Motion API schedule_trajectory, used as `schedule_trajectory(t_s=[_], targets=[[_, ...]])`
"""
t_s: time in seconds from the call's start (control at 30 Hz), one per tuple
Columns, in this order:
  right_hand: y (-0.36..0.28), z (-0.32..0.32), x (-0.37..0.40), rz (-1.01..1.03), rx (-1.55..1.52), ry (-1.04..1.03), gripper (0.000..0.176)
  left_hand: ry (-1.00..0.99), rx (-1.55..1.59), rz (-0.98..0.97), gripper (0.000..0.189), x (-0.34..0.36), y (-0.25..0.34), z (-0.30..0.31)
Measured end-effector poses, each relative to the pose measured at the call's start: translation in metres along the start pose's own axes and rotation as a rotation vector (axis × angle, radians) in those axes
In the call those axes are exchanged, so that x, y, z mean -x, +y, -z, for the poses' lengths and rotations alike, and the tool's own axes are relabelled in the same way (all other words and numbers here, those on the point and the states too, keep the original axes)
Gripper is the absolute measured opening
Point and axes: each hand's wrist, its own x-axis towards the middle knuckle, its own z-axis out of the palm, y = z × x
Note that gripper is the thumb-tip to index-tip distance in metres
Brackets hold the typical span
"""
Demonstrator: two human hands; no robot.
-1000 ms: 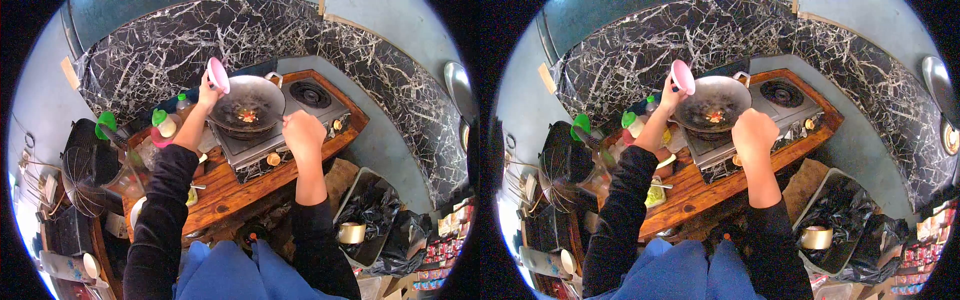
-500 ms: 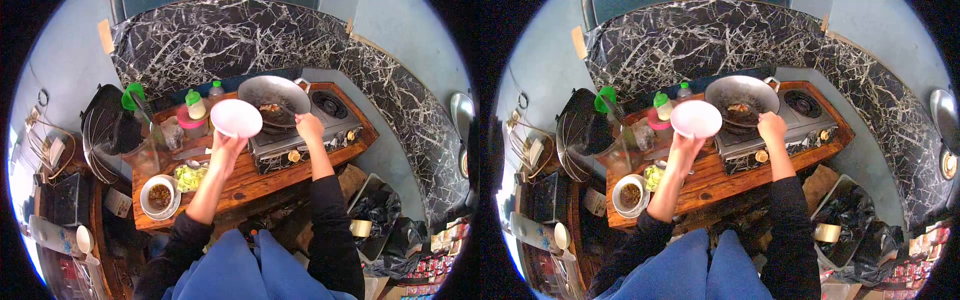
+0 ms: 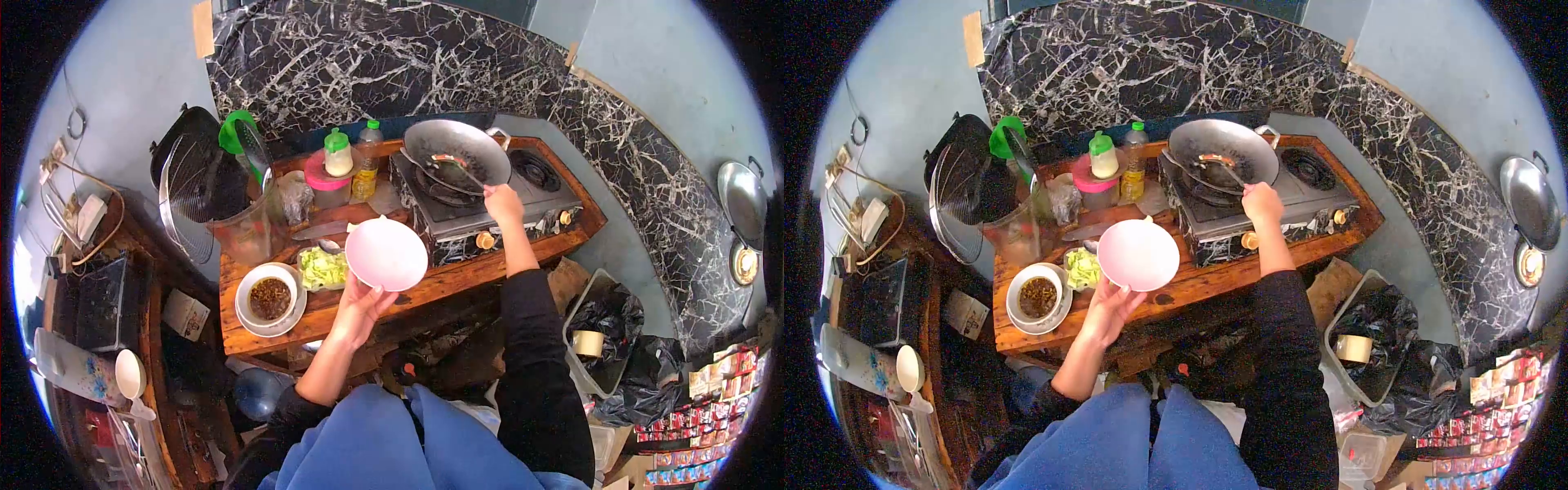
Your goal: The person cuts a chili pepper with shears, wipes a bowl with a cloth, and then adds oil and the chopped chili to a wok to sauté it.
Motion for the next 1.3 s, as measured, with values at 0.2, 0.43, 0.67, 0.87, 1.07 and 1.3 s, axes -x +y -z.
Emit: schedule_trajectory(t_s=[0.2,0.43,0.67,0.87,1.07,1.3], targets=[[0.018,-0.002,-0.026,0.050,0.123,0.080,0.022,-0.029,0.017,0.093,0.058,0.019,0.001,0.011],[0.022,0.027,-0.014,0.228,0.084,0.065,0.020,-0.051,-0.004,0.099,0.062,0.031,0.007,0.015],[0.009,0.078,0.023,0.077,0.290,0.093,0.017,-0.059,-0.010,0.157,0.064,0.038,0.007,0.021],[0.003,0.023,0.003,0.084,0.119,0.027,0.020,-0.061,0.007,0.166,0.064,0.033,0.002,0.016],[0.008,-0.022,-0.024,0.074,-0.027,0.024,0.020,-0.055,0.007,0.163,0.065,0.030,-0.002,0.016],[0.020,0.018,-0.009,0.136,0.047,0.099,0.021,-0.043,0.011,0.145,0.065,0.032,-0.001,0.019]])
